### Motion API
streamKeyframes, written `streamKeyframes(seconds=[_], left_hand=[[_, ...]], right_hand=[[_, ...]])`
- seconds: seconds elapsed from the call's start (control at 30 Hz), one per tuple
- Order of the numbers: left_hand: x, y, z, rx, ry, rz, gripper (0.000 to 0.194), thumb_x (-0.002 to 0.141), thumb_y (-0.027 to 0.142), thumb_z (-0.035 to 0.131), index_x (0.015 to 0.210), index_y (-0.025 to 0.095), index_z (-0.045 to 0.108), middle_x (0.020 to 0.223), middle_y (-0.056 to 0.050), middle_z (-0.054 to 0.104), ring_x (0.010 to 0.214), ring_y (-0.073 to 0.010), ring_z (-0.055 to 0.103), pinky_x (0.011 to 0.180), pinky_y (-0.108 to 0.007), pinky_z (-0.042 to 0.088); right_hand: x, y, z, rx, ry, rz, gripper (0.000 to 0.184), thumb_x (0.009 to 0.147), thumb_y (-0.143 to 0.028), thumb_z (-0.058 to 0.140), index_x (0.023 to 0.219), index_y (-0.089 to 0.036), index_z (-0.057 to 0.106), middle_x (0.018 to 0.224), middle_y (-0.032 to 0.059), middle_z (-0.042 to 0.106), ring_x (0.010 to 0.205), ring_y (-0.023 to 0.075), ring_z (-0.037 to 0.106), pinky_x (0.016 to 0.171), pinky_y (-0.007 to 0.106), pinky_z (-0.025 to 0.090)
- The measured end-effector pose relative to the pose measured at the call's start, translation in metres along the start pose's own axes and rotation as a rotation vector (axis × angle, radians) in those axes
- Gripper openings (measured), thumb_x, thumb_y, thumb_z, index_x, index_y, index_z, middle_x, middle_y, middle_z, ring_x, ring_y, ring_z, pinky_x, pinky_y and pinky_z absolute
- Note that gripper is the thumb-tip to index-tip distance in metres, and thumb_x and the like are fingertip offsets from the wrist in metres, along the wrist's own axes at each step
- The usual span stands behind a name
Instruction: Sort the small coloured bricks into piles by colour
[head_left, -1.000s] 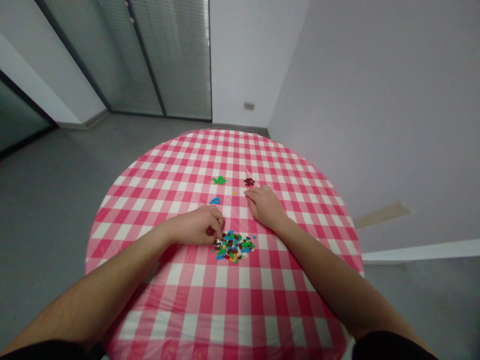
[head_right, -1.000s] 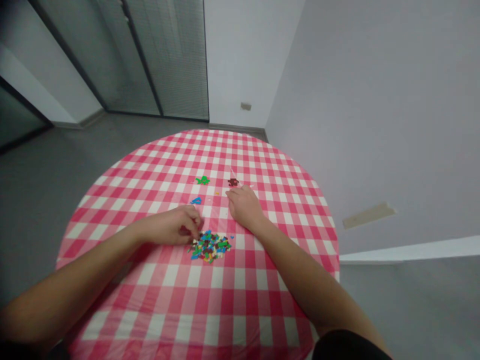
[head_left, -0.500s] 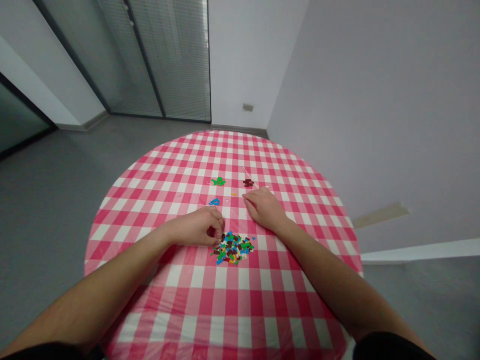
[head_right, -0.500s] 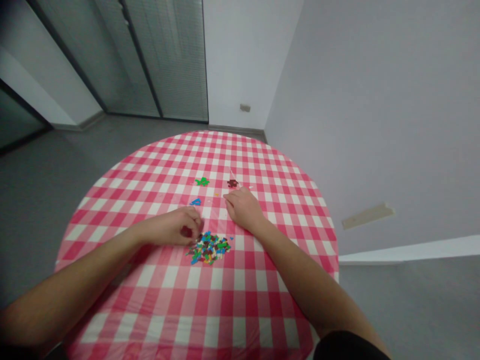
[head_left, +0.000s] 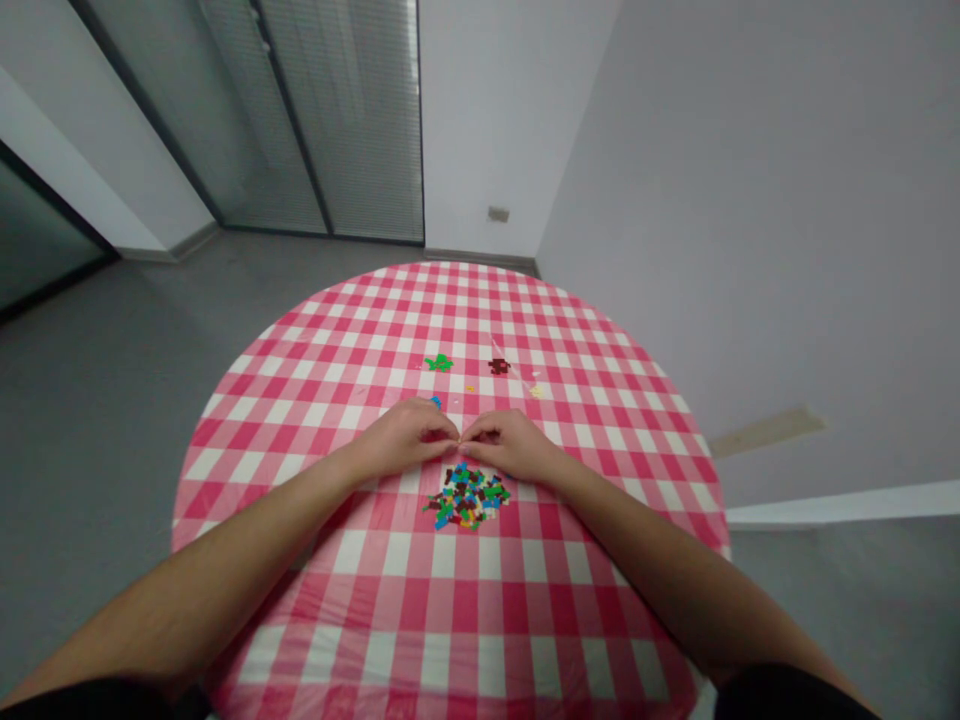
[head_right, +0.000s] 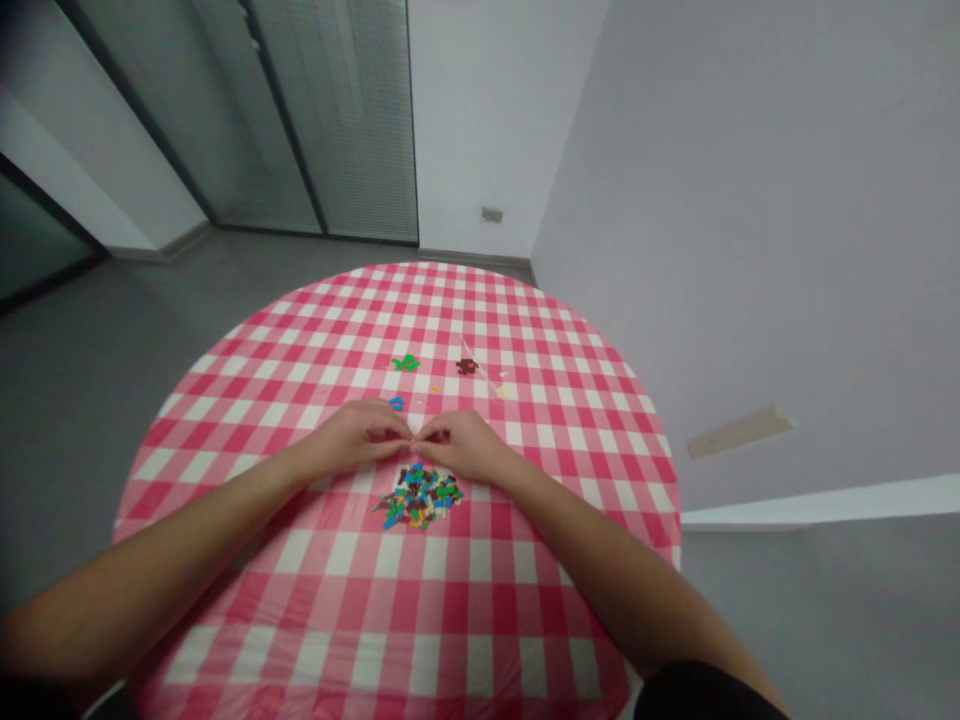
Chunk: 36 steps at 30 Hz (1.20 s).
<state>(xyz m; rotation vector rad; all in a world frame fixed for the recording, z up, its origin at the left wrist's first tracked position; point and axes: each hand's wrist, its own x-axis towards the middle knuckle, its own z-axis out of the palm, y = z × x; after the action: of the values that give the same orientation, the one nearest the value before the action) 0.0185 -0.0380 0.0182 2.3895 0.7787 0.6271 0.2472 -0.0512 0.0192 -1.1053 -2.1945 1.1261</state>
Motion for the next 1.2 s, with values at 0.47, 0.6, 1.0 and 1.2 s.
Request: streamKeyframes(seconds=[0.47,0.6,1.0,1.2], left_hand=[[-0.002,-0.002,0.005,-0.118,0.099,-0.098,0.020,0.095,0.031,0.060,0.099,0.023,0.078,0.094,-0.003,0.078,0.083,-0.0132,0.069,0.077,-0.026,0.053],[-0.002,0.000,0.010,-0.128,0.129,-0.106,0.017,0.095,0.031,0.062,0.094,0.021,0.076,0.085,-0.002,0.076,0.076,-0.0126,0.066,0.075,-0.026,0.052],[0.000,-0.002,0.000,0.007,-0.009,-0.020,0.013,0.095,0.020,0.061,0.092,0.020,0.074,0.090,-0.003,0.075,0.086,-0.0164,0.066,0.083,-0.031,0.048],[-0.002,-0.008,-0.001,0.003,-0.071,0.043,0.012,0.094,0.019,0.063,0.095,0.022,0.074,0.092,-0.002,0.076,0.088,-0.0162,0.066,0.085,-0.032,0.048]], right_hand=[[0.001,0.007,0.001,0.058,0.147,0.056,0.019,0.087,-0.028,0.070,0.098,-0.016,0.081,0.071,0.0036,0.070,0.061,0.0119,0.055,0.056,0.023,0.039],[0.000,0.007,0.004,0.144,0.125,0.065,0.021,0.086,-0.031,0.069,0.097,-0.016,0.080,0.080,0.0057,0.074,0.067,0.0147,0.062,0.062,0.026,0.047],[-0.005,0.033,-0.084,-0.353,0.386,0.325,0.020,0.087,-0.027,0.060,0.084,-0.018,0.078,0.084,0.0074,0.076,0.075,0.0199,0.067,0.070,0.031,0.049],[-0.017,0.061,-0.120,-0.479,0.200,0.485,0.026,0.082,-0.026,0.059,0.058,-0.019,0.066,0.057,0.0043,0.064,0.051,0.0157,0.054,0.050,0.029,0.037]])
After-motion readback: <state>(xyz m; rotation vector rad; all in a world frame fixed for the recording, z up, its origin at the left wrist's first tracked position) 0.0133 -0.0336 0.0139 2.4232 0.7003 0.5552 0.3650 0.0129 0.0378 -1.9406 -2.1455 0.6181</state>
